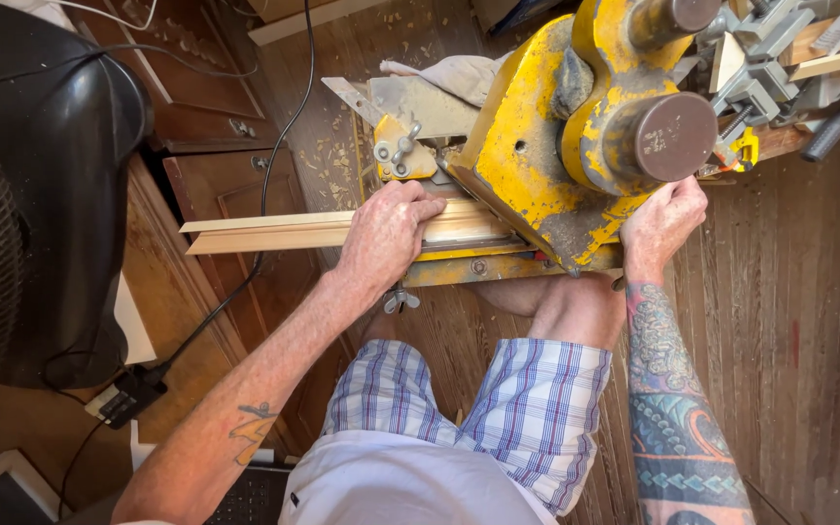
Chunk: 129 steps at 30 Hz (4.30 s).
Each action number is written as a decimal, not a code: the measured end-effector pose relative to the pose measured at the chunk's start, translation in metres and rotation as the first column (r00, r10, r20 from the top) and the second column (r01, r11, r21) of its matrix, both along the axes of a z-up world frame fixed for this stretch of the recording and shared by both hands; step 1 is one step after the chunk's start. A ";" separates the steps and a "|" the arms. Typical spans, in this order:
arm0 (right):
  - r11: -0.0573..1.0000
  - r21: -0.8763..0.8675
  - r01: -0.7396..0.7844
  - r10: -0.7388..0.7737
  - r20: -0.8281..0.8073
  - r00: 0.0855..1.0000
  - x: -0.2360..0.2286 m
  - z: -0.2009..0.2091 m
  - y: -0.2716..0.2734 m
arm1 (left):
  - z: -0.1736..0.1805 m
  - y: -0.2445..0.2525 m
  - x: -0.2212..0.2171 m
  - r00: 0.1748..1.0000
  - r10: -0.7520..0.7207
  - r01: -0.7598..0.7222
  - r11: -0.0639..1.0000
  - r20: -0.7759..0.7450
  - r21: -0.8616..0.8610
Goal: Measuring, marking, and processing wood strips using a tape measure and a woodworking machine.
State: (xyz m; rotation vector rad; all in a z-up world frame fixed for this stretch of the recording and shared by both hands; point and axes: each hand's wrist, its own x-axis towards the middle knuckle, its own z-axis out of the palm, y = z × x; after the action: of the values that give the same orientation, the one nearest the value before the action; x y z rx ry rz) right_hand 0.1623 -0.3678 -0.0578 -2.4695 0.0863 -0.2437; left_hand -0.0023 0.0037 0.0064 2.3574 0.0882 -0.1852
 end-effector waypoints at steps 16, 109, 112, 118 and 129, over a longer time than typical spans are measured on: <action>0.998 -0.039 -0.042 0.042 -0.003 0.999 0.000 -0.007 -0.006 | 0.001 0.022 -0.029 0.974 -0.120 0.089 0.982 0.192 0.164; 0.990 0.040 0.137 -0.134 -0.062 0.989 -0.006 0.035 0.035 | 0.028 0.002 0.013 0.987 0.055 -0.060 0.998 -0.154 -0.028; 0.990 0.028 0.135 -0.133 -0.063 0.989 -0.005 0.034 0.034 | 0.027 -0.001 0.012 0.988 0.061 -0.068 0.997 -0.144 -0.045; 0.990 0.011 0.138 -0.137 -0.066 0.988 -0.004 0.035 0.034 | 0.039 -0.005 0.005 0.996 -0.085 0.084 0.980 0.002 0.181; 0.991 0.009 0.133 -0.132 -0.064 0.989 -0.007 0.050 0.047 | 0.043 -0.006 0.015 0.963 0.020 0.024 0.987 -0.270 0.160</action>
State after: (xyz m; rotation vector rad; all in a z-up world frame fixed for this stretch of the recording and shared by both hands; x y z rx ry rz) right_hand 0.1552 -0.3212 -0.0077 -2.4612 0.2789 -0.2203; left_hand 0.0122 -0.0027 0.0498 2.4806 0.2413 -0.5195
